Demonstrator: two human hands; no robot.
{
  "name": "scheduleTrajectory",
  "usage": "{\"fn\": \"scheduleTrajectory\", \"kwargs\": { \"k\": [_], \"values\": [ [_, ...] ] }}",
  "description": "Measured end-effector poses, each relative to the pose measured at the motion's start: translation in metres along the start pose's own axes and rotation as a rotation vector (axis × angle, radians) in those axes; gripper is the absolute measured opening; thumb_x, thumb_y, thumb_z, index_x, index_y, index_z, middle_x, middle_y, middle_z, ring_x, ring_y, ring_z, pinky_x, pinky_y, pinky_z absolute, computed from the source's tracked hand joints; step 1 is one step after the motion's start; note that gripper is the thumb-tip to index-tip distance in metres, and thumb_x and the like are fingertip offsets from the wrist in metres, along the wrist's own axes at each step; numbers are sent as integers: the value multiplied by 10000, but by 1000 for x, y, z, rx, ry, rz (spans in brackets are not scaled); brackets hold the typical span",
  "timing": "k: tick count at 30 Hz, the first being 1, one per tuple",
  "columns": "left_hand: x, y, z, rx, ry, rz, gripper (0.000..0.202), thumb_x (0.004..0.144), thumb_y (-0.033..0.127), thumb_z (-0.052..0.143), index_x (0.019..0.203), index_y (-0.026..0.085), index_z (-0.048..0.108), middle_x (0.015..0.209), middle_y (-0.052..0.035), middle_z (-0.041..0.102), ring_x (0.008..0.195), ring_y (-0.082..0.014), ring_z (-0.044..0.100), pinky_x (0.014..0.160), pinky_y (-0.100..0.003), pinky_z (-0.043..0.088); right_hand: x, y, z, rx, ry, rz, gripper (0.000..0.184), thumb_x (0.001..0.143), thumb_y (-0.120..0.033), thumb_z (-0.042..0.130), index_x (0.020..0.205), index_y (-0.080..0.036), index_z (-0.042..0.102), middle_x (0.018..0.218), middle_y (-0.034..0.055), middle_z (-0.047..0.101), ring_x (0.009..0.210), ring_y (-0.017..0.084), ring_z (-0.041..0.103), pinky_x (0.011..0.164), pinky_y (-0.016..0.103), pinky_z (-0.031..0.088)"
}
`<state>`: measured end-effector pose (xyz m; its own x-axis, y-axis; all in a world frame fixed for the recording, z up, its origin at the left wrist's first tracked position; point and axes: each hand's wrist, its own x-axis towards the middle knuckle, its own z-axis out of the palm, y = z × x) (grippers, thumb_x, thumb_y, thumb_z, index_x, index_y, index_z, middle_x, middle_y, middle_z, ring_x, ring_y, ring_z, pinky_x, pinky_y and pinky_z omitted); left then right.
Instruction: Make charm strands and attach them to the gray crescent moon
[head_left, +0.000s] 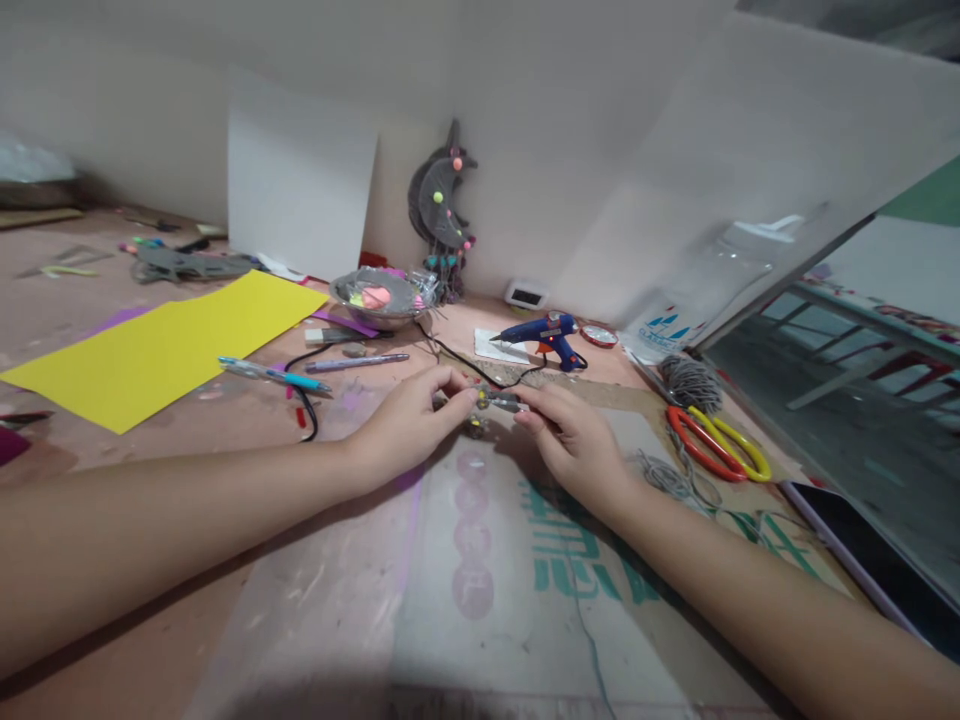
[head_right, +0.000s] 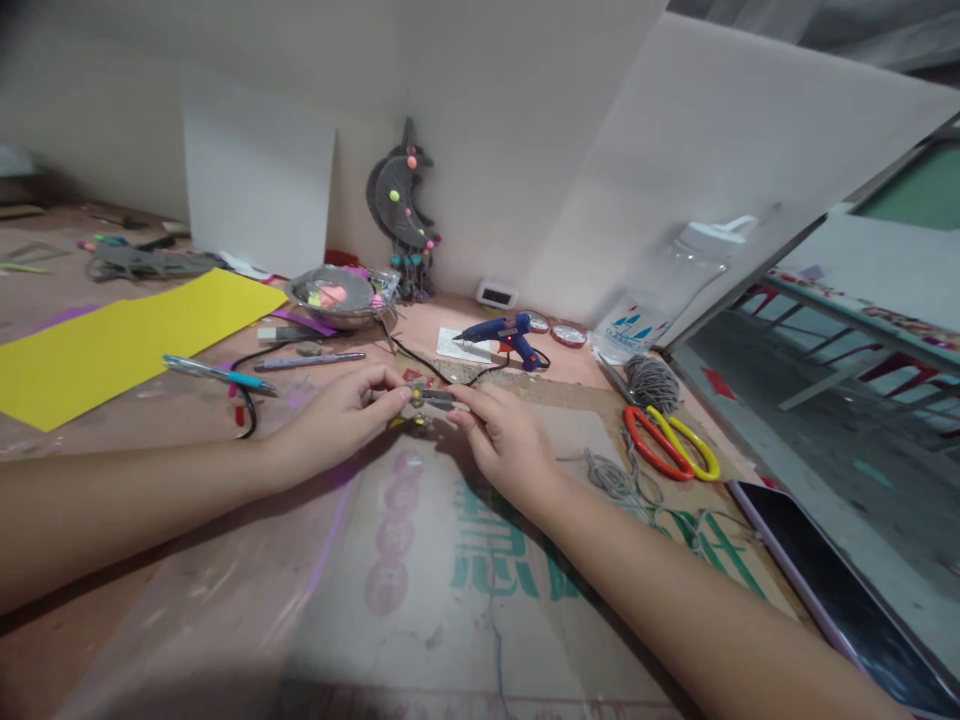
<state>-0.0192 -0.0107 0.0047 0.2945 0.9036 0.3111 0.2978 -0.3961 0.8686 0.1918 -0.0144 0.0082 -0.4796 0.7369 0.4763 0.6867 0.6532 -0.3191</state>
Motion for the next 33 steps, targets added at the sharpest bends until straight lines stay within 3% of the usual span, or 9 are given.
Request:
{"fn": "scheduleTrajectory", "kwargs": {
  "k": [33],
  "values": [
    [-2, 3, -1, 9, -20, -47, 174, 850, 297, 505, 732, 173, 532, 711, 22, 593, 633, -106, 520, 595, -226, 387, 1, -2, -1, -160, 31, -67, 274, 925, -270, 468, 1095, -145, 643, 738, 59, 580, 691, 181, 545, 628, 285, 422]
  ]
}}
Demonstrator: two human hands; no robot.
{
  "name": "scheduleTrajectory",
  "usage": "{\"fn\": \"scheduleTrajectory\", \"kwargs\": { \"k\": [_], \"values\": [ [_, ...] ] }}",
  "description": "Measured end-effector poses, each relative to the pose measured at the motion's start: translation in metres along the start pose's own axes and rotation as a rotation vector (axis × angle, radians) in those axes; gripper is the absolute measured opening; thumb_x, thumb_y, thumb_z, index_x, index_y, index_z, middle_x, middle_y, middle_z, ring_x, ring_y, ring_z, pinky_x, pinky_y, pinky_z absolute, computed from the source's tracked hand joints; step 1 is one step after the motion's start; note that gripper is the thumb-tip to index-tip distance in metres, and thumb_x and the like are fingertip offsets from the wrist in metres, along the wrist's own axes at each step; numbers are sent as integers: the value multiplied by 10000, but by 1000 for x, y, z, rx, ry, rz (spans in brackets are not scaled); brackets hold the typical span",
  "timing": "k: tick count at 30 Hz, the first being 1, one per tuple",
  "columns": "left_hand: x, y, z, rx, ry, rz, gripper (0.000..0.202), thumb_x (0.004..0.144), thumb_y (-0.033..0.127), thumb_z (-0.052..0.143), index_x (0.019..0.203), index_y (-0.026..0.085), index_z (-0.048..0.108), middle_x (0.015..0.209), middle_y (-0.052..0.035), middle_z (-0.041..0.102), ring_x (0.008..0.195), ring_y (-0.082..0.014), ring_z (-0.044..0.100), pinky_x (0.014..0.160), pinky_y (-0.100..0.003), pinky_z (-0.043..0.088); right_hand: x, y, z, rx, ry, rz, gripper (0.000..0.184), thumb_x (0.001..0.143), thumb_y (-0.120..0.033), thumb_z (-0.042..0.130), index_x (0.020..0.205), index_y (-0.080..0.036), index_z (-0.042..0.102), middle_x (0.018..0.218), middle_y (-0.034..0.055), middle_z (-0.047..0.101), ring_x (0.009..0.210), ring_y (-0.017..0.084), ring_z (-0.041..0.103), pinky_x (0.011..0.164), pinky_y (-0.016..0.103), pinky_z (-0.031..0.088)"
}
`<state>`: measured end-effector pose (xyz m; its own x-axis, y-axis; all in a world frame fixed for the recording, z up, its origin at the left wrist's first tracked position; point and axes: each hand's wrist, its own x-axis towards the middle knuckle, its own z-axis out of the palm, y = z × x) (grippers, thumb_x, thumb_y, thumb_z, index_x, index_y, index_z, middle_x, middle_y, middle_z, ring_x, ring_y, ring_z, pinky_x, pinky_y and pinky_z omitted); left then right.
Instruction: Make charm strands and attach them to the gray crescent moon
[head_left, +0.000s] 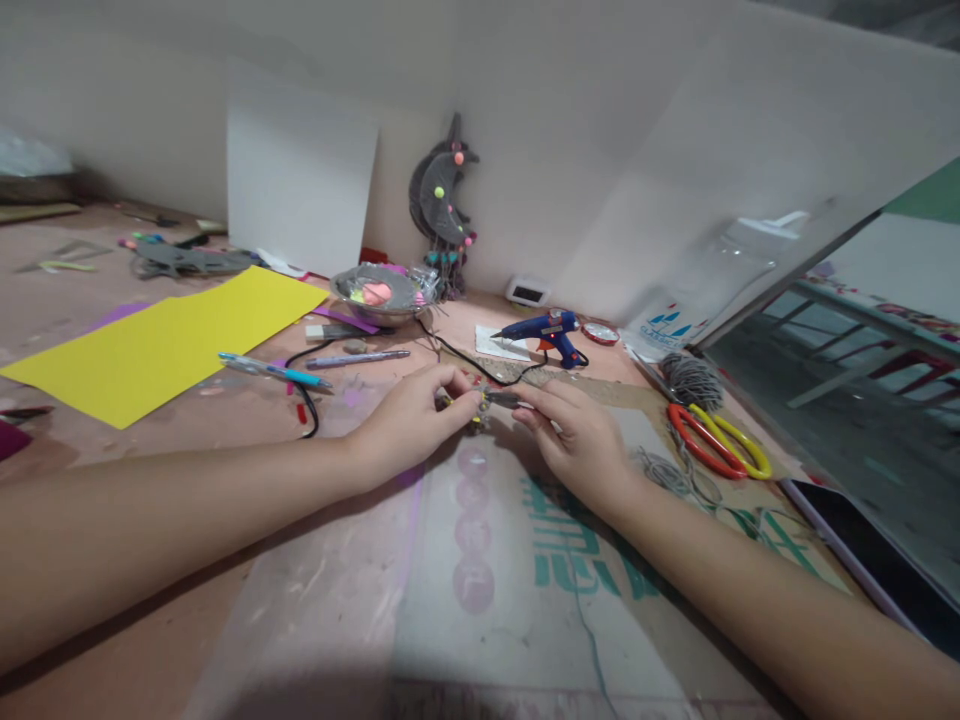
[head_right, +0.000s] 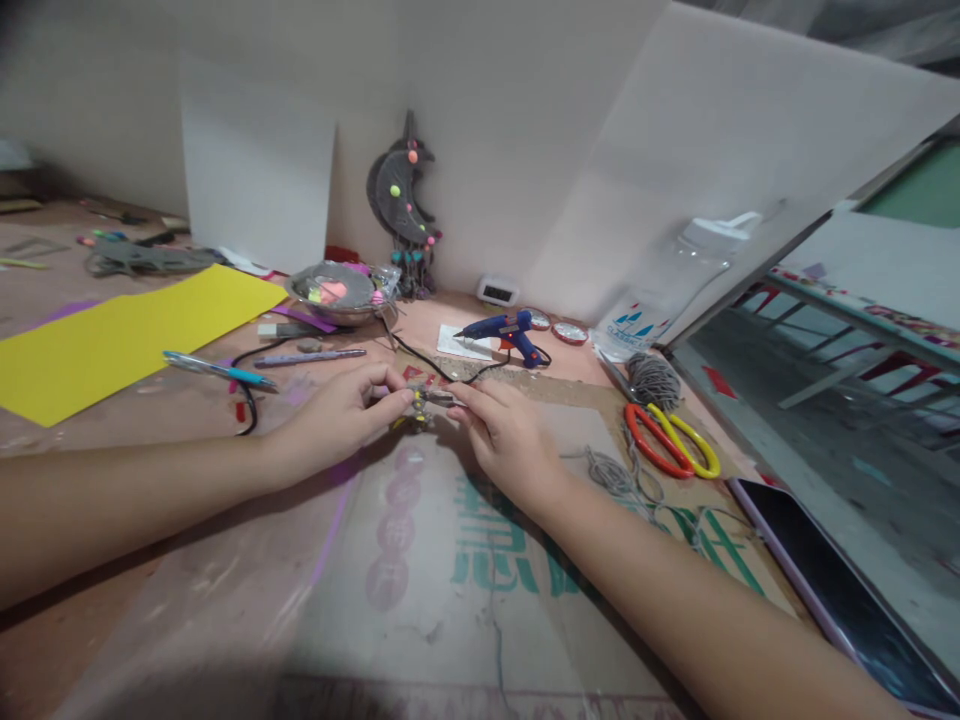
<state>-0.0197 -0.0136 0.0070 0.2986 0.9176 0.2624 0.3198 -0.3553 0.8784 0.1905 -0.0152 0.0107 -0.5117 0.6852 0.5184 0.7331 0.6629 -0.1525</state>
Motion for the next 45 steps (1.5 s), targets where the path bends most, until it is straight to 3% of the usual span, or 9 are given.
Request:
{"fn": "scheduleTrajectory", "kwargs": {
  "k": [13, 25, 36, 45],
  "values": [
    [3, -3, 1, -7, 30, 6, 164, 848, 268, 498, 720, 170, 527, 717, 24, 576, 641, -105, 506, 609, -223, 387, -2, 5, 3, 121, 85, 26, 240, 929, -253, 459, 1084, -172, 622, 770, 45, 596, 737, 177, 571, 669, 290, 446],
    [2, -4, 1, -13, 28, 21, 164, 848, 296, 497, 740, 176, 526, 725, 19, 588, 648, -111, 522, 612, -231, 387, -2, 3, 2, 9, 31, -24, 266, 925, -271, 470, 1084, -141, 640, 759, 64, 592, 713, 182, 559, 624, 288, 430],
    [0, 2, -1, 5, 8, 36, 175, 861, 303, 500, 741, 175, 513, 727, 15, 582, 642, -112, 522, 604, -240, 388, -2, 5, 4, 110, 20, 53, 258, 920, -256, 479, 1071, -129, 645, 790, 71, 619, 750, 182, 587, 662, 288, 457],
    [1, 3, 0, 5, 14, 7, 190, 858, 307, 496, 724, 174, 519, 687, 23, 555, 630, -111, 503, 603, -235, 389, -1, 3, 1, 42, 39, 7, 244, 922, -265, 476, 1046, -141, 646, 747, 57, 602, 708, 176, 572, 626, 279, 444]
  ]
}}
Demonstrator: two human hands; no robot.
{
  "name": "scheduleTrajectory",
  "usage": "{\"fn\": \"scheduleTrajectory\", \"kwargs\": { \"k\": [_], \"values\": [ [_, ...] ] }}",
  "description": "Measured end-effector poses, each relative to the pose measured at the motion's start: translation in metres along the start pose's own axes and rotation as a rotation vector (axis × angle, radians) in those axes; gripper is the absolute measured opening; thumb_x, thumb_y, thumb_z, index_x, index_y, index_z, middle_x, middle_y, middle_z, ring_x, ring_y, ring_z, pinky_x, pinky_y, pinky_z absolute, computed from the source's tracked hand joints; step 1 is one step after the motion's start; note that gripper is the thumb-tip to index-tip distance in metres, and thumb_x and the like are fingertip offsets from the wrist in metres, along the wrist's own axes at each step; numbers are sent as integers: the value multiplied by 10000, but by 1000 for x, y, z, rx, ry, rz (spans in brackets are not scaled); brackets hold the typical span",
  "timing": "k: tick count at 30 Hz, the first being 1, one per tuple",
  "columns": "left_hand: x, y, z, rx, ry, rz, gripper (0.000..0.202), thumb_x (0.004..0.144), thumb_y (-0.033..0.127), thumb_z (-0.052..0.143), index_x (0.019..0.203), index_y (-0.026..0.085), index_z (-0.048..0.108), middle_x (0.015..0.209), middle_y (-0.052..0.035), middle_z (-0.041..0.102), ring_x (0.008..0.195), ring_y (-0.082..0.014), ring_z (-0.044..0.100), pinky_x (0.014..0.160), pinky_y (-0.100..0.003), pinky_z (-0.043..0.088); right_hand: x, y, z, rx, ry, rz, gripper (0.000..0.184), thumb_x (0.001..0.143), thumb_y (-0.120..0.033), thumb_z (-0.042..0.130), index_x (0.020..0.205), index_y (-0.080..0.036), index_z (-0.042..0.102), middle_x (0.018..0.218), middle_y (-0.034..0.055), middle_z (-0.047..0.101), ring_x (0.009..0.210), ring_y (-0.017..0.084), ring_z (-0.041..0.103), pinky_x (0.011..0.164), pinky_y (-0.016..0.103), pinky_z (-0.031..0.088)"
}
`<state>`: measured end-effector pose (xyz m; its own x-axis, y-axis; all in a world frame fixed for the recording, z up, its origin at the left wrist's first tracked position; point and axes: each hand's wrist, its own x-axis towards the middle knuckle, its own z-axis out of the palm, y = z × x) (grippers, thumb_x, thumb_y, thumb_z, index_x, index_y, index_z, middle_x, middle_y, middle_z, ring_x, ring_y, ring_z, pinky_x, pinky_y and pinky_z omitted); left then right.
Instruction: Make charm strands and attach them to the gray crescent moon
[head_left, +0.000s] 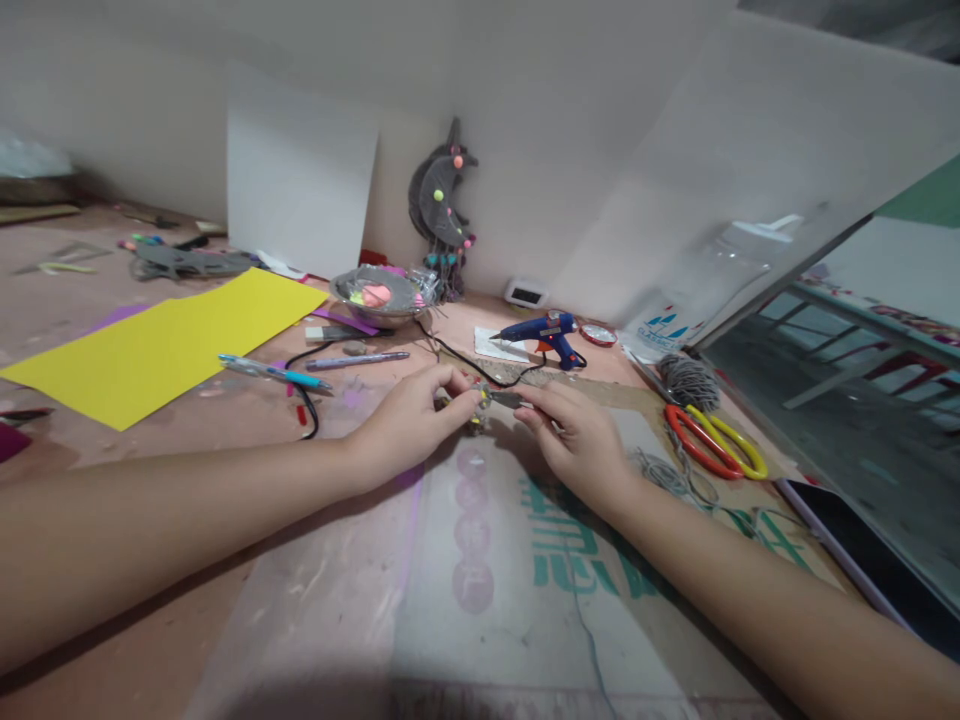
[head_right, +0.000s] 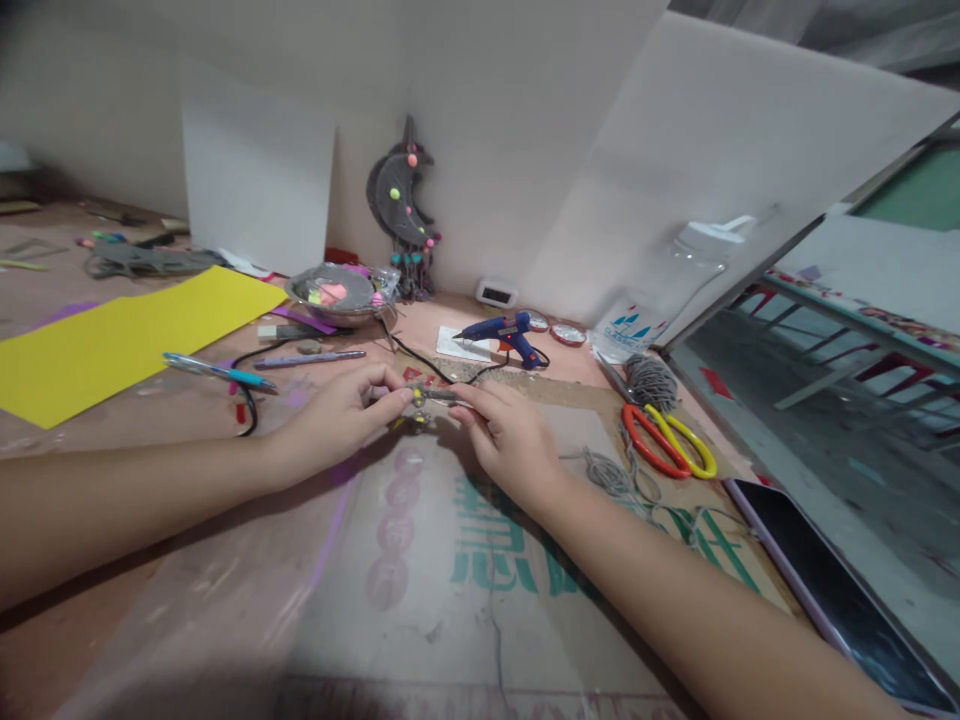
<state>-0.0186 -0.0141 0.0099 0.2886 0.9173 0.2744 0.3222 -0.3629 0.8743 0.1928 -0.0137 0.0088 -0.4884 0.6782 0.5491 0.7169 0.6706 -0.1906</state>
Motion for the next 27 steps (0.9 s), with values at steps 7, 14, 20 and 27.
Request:
{"fn": "scheduleTrajectory", "kwargs": {
  "k": [7, 14, 20, 27],
  "values": [
    [0, -2, 0, -16, -5, -7, 200, 858, 319, 494, 726, 174, 531, 697, 20, 566, 636, -111, 512, 604, -234, 391, 1, -1, -1, -11, -24, 9, 233, 921, -246, 481, 1066, -160, 643, 745, 53, 602, 705, 174, 576, 612, 277, 440],
    [1, -3, 0, -8, 8, -6, 179, 856, 301, 497, 732, 177, 533, 698, 19, 564, 643, -116, 513, 619, -238, 401, -1, -2, -1, 34, 1, 4, 232, 923, -250, 473, 1080, -172, 626, 803, 62, 620, 758, 182, 583, 657, 289, 455],
    [2, -3, 1, -7, 19, 4, 170, 852, 288, 500, 726, 178, 529, 704, 22, 560, 642, -114, 500, 628, -238, 401, -1, -1, 0, 22, 4, -15, 244, 921, -250, 478, 1093, -150, 620, 783, 61, 599, 733, 179, 564, 655, 288, 446],
    [0, -1, -1, 10, 19, 5, 167, 852, 293, 494, 734, 181, 532, 718, 16, 574, 641, -118, 500, 625, -246, 394, 0, -2, -1, -38, -10, -16, 234, 930, -256, 459, 1081, -177, 619, 771, 59, 598, 714, 181, 555, 623, 288, 428]
  ]
}}
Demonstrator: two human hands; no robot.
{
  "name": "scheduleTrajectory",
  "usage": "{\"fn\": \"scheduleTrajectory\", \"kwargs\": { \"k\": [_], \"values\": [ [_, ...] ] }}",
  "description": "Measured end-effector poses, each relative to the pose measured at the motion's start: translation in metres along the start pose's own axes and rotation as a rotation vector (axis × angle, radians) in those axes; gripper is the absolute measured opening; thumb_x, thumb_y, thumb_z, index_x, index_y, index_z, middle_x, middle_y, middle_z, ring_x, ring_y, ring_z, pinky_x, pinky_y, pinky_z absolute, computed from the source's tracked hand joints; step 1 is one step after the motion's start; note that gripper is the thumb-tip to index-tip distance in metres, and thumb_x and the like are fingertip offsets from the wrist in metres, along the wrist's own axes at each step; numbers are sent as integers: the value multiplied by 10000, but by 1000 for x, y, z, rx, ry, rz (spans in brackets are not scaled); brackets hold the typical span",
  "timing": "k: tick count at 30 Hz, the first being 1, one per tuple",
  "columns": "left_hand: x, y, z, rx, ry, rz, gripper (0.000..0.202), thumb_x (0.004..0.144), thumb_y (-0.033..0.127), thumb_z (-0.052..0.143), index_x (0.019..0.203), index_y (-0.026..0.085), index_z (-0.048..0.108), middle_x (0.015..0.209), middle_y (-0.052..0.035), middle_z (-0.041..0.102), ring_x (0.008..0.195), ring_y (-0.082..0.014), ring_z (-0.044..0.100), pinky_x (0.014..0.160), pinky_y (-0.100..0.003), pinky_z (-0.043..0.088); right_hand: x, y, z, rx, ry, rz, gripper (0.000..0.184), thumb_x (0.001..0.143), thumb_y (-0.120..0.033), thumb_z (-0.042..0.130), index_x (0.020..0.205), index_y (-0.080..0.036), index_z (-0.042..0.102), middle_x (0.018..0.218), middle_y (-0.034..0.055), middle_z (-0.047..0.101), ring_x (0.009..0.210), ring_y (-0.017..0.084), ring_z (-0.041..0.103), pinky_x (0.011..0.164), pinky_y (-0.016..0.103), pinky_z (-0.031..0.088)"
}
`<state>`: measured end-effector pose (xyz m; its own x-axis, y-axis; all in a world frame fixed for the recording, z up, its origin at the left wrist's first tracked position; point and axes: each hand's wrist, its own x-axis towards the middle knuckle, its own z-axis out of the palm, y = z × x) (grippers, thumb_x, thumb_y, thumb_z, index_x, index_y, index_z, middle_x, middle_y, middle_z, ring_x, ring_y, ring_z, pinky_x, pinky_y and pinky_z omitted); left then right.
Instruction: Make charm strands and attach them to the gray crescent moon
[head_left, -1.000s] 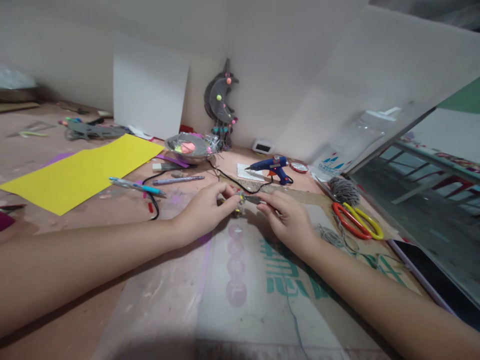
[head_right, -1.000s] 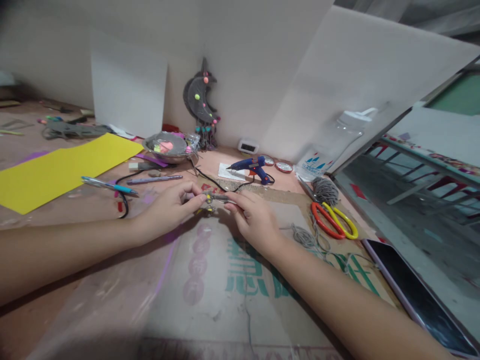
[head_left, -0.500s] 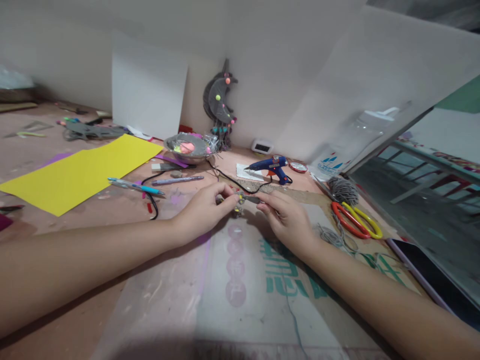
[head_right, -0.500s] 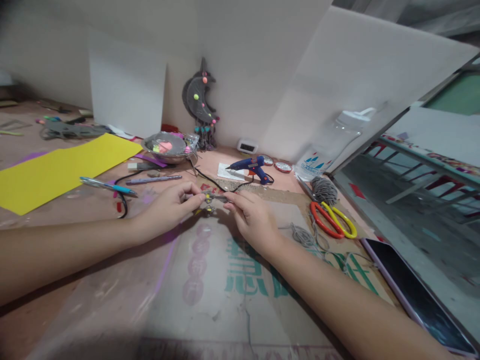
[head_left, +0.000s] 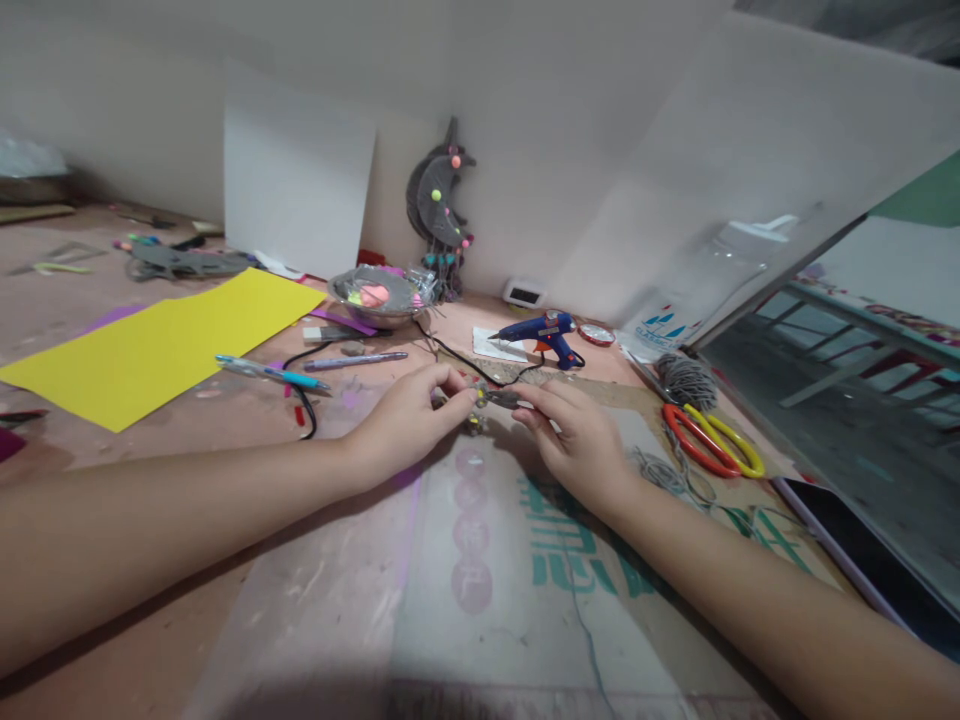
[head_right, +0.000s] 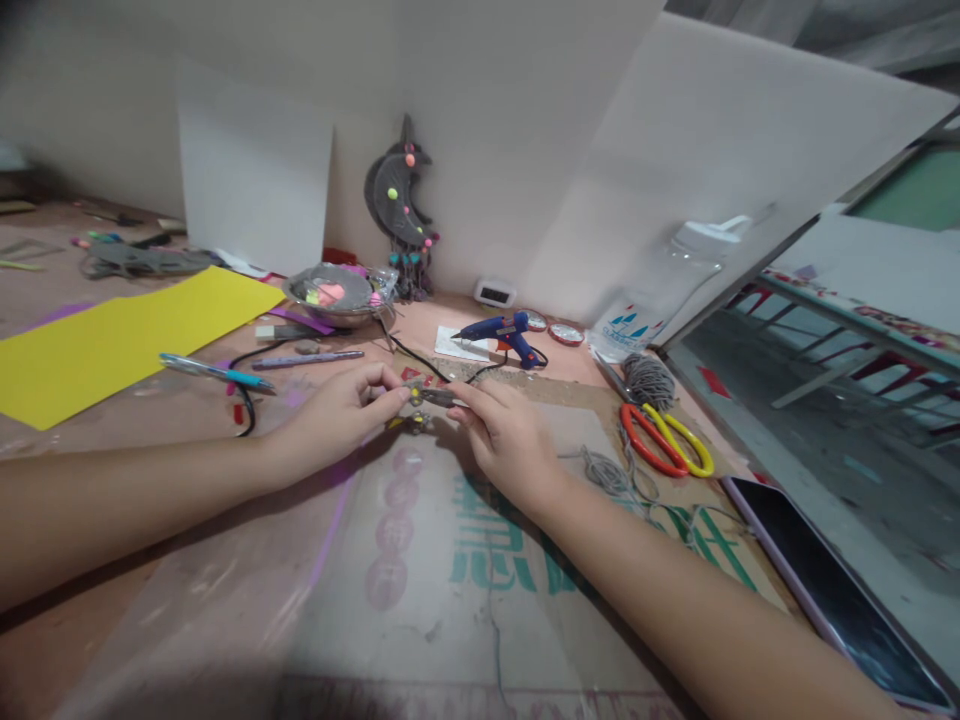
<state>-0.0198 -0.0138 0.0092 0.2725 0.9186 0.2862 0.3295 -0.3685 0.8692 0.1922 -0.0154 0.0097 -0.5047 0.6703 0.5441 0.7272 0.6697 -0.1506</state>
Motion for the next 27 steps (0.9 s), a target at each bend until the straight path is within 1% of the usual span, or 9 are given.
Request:
{"fn": "scheduleTrajectory", "kwargs": {
  "k": [8, 12, 18, 23, 27],
  "values": [
    [1, -1, 1, 16, -13, -4, 184, 850, 306, 499, 722, 178, 527, 721, 13, 581, 656, -119, 522, 621, -242, 390, 1, -4, -3, -33, -5, -6, 245, 933, -257, 450, 1083, -172, 624, 767, 64, 598, 708, 186, 553, 610, 290, 426],
    [0, -1, 1, -10, -35, -11, 175, 848, 313, 499, 737, 178, 513, 738, 10, 588, 679, -124, 535, 623, -241, 390, 0, -3, -3, -53, -8, -16, 266, 931, -256, 455, 1095, -143, 630, 758, 68, 593, 712, 189, 552, 618, 292, 422],
    [-1, -3, 2, -23, -39, 8, 170, 849, 310, 495, 741, 181, 514, 747, 6, 599, 693, -129, 542, 630, -246, 391, 0, 0, -1, -31, -14, -3, 259, 936, -264, 443, 1101, -184, 627, 755, 55, 590, 706, 183, 554, 614, 288, 419],
    [-1, -3, 2, -35, -50, 4, 176, 851, 317, 492, 745, 179, 516, 758, -1, 609, 692, -133, 554, 622, -249, 405, 0, 0, 0, 5, -13, 12, 250, 926, -259, 461, 1081, -177, 640, 748, 58, 599, 710, 190, 572, 607, 288, 423],
    [-1, -1, 1, -21, -46, -4, 166, 847, 304, 499, 737, 183, 524, 726, 8, 603, 666, -129, 547, 619, -248, 407, 1, -1, -1, 23, -27, 25, 251, 925, -253, 457, 1085, -185, 638, 761, 60, 606, 713, 191, 575, 610, 290, 435]
  ]
}}
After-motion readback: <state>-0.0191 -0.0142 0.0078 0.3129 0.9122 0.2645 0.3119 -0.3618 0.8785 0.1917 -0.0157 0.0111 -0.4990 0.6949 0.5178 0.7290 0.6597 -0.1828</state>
